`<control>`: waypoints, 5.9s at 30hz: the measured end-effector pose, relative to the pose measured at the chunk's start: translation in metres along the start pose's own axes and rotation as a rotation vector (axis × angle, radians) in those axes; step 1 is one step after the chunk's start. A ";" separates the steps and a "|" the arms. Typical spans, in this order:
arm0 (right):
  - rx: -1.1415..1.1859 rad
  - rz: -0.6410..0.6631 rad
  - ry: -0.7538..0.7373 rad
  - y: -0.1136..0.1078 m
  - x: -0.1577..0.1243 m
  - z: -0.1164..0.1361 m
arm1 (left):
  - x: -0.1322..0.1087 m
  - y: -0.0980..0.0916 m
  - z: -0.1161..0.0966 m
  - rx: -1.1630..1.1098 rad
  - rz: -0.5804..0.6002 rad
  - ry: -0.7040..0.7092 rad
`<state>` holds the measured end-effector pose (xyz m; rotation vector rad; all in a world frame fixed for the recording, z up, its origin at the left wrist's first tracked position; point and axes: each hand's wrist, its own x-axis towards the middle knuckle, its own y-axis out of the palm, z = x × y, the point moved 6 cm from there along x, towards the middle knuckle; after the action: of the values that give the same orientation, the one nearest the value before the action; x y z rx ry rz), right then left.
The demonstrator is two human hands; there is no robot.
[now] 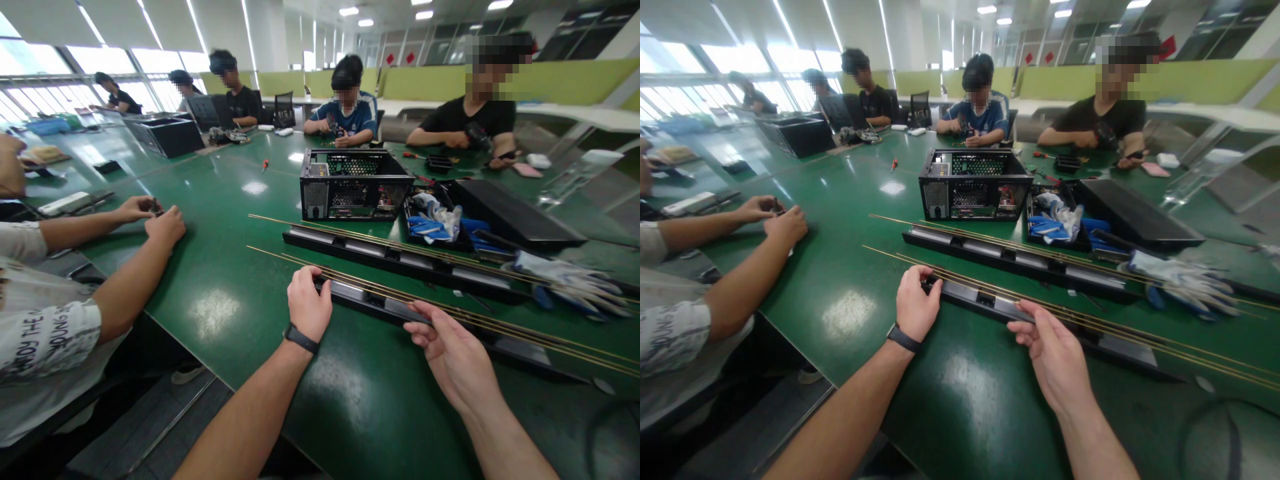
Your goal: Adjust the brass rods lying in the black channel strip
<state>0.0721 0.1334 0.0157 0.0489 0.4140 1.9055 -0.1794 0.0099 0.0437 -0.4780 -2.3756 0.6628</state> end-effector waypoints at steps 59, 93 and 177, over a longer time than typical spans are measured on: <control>0.057 0.018 0.015 0.001 0.005 -0.003 | 0.001 0.000 -0.001 -0.017 -0.002 0.001; 0.084 -0.194 0.296 0.026 0.004 -0.004 | 0.002 0.002 0.001 -0.032 -0.003 0.007; 0.174 -0.310 0.244 0.034 0.005 -0.006 | 0.005 -0.001 0.001 -0.006 0.000 -0.004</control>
<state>0.0380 0.1258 0.0193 -0.1274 0.7102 1.5703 -0.1840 0.0110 0.0465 -0.4794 -2.3826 0.6569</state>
